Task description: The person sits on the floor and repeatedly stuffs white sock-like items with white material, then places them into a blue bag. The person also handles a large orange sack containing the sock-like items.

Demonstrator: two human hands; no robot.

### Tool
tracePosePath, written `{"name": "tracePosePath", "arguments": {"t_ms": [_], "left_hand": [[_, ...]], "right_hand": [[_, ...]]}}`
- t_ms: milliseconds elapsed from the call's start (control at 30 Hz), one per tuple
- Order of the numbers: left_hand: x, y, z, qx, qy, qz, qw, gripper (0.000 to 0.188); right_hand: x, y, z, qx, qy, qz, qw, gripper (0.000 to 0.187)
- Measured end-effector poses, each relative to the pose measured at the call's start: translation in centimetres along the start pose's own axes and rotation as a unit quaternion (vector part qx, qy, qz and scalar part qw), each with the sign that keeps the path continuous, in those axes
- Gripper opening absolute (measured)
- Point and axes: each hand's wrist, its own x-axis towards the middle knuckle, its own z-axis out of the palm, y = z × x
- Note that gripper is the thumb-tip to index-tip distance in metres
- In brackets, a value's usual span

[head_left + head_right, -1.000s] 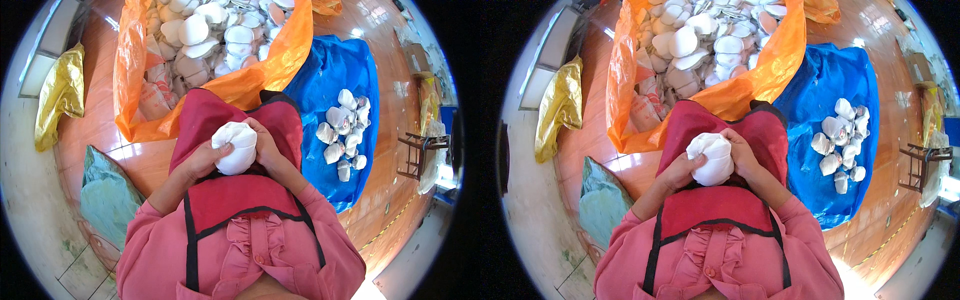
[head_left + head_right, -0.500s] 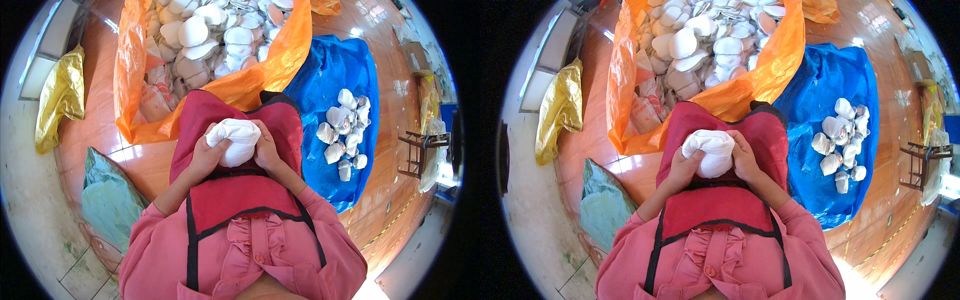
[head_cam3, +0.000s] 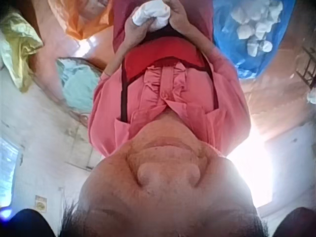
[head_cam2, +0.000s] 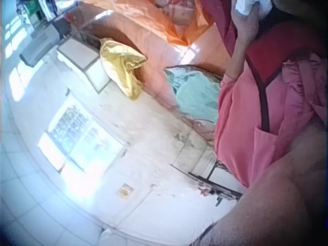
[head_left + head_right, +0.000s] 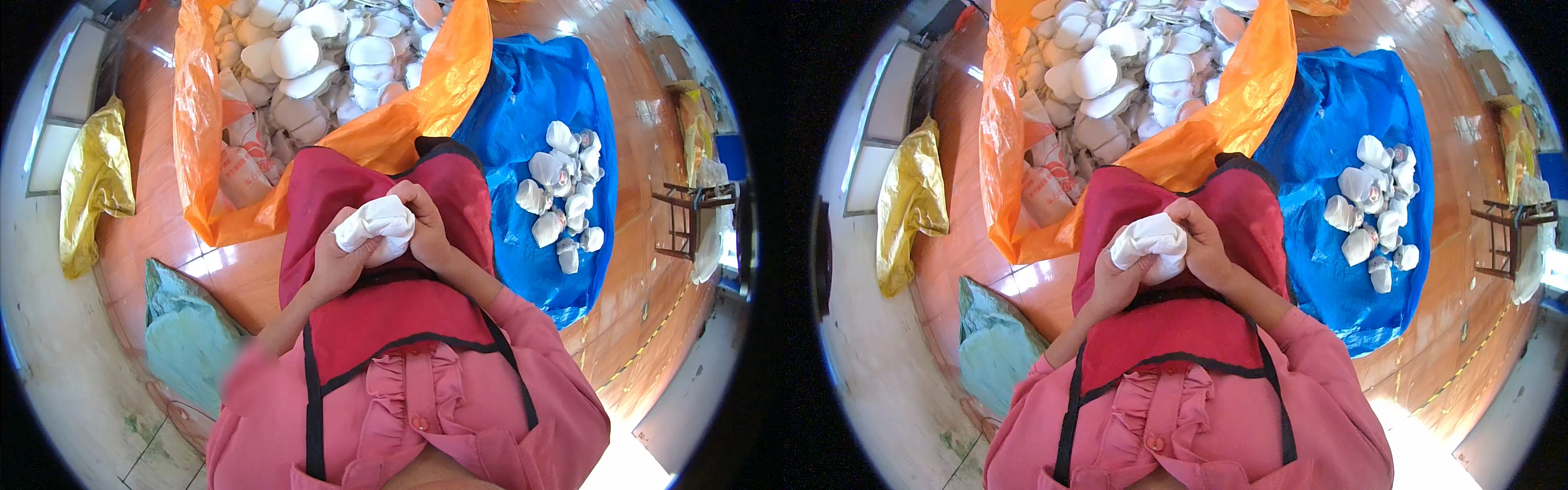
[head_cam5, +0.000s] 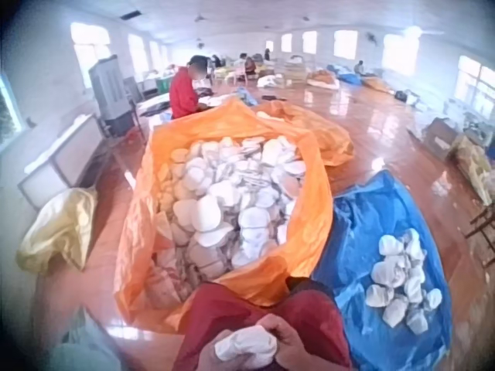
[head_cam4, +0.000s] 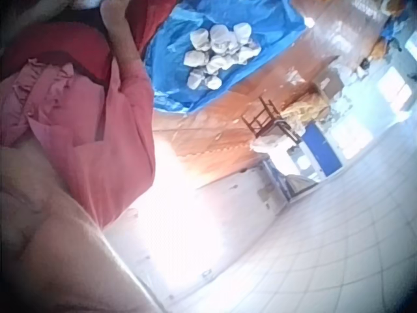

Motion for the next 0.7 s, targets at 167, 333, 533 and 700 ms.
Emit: {"name": "tracePosePath", "arguments": {"t_ms": [167,333,533,700], "left_hand": [[0.3,-0.3,0.0,-0.133,-0.014,-0.117,0.984,0.021],[0.5,-0.2,-0.7,-0.085,-0.1,-0.077,0.988,0.017],[0.0,-1.6,-0.6,0.016,-0.025,0.096,0.995,0.027],[1.0,-1.3,-1.8,0.397,0.123,0.325,0.849,0.042]], "right_hand": [[-0.9,1.1,-0.4,0.006,0.042,0.037,0.998,0.015],[-1.1,1.7,-0.9,0.019,0.039,0.095,0.994,0.016],[0.0,0.1,-1.3,-0.005,0.098,0.072,0.993,0.005],[-0.4,-2.3,-2.8,0.102,0.017,0.181,0.978,0.017]]}}
